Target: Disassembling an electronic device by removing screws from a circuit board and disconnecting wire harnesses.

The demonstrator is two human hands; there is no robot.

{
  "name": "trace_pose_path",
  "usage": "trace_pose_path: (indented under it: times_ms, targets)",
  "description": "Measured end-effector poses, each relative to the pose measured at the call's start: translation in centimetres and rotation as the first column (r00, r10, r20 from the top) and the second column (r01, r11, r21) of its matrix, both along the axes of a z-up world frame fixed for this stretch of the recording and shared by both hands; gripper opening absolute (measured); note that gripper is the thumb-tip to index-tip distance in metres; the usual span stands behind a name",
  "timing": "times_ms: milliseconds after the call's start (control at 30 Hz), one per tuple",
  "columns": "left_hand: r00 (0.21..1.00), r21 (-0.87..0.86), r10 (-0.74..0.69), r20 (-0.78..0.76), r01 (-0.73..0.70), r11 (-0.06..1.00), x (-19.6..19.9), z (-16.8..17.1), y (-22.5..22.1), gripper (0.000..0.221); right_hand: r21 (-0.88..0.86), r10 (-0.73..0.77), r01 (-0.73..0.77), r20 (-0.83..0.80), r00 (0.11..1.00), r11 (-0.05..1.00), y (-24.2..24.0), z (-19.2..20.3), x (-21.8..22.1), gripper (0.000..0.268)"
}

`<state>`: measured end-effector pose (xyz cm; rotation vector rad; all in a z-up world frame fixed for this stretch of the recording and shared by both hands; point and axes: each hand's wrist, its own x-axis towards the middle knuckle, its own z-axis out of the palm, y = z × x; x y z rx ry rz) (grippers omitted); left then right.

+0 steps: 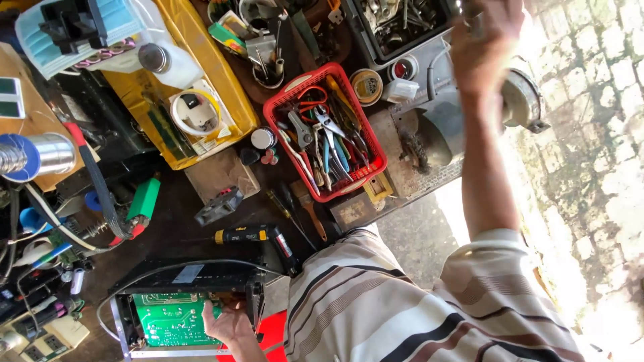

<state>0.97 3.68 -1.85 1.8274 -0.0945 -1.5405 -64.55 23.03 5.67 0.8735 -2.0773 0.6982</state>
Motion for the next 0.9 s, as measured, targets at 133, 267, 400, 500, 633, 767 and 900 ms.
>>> trace_pose_path:
  times_ms: [133,267,400,500,633,767,900]
  targets:
    - [0.999,0.009,-0.026,0.046,0.025,1.000,0.5,-0.6,0.0,0.046,0.012,0.106,-0.112,0.252,0.962,0.994,-5.8,-5.1,-0.5,0.015]
    - [0.999,0.053,-0.017,0.043,0.015,0.998,-1.4,1.0,0.0,0.049,-0.006,0.015,-0.014,0.335,0.942,1.000,-11.2,-7.9,-1.7,0.022]
    - [0.990,0.057,-0.089,0.106,0.083,0.995,-2.1,1.6,0.0,0.063,-0.019,-0.015,0.021,0.264,0.965,1.000,-13.3,-10.5,-3.4,0.025]
    - [0.994,0.052,-0.076,0.081,0.072,0.996,-1.3,0.8,-0.2,0.053,0.094,-0.206,0.189,0.239,0.949,0.978,-13.2,-12.6,-5.2,0.035]
    - [0.995,0.137,-0.060,0.077,0.049,0.989,-1.5,0.9,-0.3,0.057,0.110,-0.065,0.039,0.246,0.967,0.993,-11.7,-13.5,-7.3,0.031]
    - [0.996,0.156,-0.056,0.075,0.043,0.987,-1.2,0.4,-0.5,0.058,0.072,-0.017,-0.007,0.332,0.943,0.997,-11.2,-12.8,-7.6,0.029]
    - [0.992,0.222,-0.084,0.099,0.061,0.973,-2.6,1.9,-0.5,0.059,0.021,-0.033,0.027,0.330,0.943,0.999,-11.9,-11.8,-6.8,0.034]
